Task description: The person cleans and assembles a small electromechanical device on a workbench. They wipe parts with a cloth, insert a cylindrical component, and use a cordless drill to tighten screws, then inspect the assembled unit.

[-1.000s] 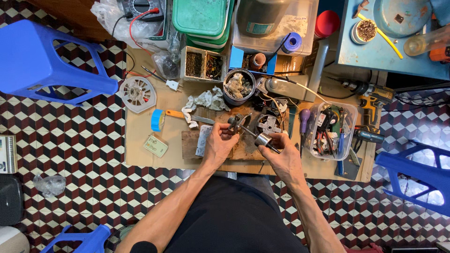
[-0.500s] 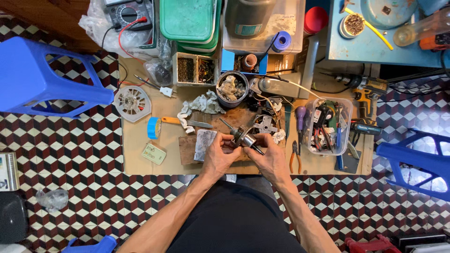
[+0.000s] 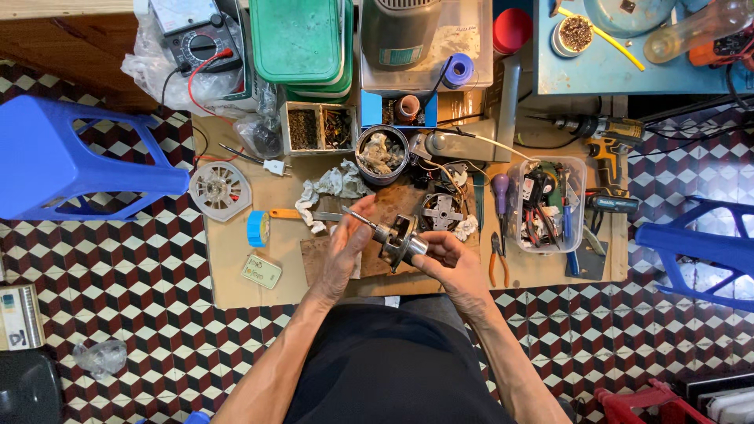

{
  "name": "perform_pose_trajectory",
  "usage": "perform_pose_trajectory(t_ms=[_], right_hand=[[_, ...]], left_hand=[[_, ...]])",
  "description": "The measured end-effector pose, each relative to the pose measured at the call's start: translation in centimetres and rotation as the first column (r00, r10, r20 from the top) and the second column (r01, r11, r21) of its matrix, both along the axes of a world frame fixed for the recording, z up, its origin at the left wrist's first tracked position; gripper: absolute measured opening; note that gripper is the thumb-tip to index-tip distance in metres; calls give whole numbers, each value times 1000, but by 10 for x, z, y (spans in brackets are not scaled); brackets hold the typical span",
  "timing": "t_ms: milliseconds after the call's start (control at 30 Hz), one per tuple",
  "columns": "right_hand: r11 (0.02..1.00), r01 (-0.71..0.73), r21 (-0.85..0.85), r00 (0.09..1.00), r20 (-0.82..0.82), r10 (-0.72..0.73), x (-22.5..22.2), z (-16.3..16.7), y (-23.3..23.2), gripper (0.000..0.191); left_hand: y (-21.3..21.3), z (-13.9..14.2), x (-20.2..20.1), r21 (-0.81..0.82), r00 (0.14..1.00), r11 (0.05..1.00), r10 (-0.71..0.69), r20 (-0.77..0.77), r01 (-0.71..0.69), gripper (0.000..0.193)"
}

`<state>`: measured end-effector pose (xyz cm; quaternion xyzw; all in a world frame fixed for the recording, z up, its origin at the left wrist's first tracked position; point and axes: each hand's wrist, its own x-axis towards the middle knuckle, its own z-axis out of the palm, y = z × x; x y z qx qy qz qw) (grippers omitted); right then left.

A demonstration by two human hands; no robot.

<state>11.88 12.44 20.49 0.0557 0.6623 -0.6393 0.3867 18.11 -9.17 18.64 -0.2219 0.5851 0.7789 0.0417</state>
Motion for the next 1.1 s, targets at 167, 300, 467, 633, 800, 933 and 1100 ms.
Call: perform_pose_trajectory(t_ms=[167,300,467,633,800,933,1100], right_hand=[[996,29,-80,999,39,-26,4,4,-9,42],[998,15,55,997,78,-19,2,12,-22,45],[994,-84,75,991,110,75,-8,29,-30,54],[901,148,408,982,-169,-85,4,24,12,54],[697,373,613,734,-654,182,11,-44,19,56],[631,421,651,668,-693,270,6,-94,-6,80],[496,508,704,643,-693,326,-2,-125,-37,103]], left_hand=[[8,11,-10,-80,992,989,-128,-6,127,90],[18,6,-13,152,999,988,-11,32,6,81],[26,-11,-13,607,944,723,251,216,-331,60],[11,-22,-7,638,911,652,336,241,-409,59],[4,-20,6,644,888,612,338,312,-459,55],[-4,-15,10,634,873,601,337,352,-487,56],[-16,-13,11,666,873,565,346,345,-487,55]])
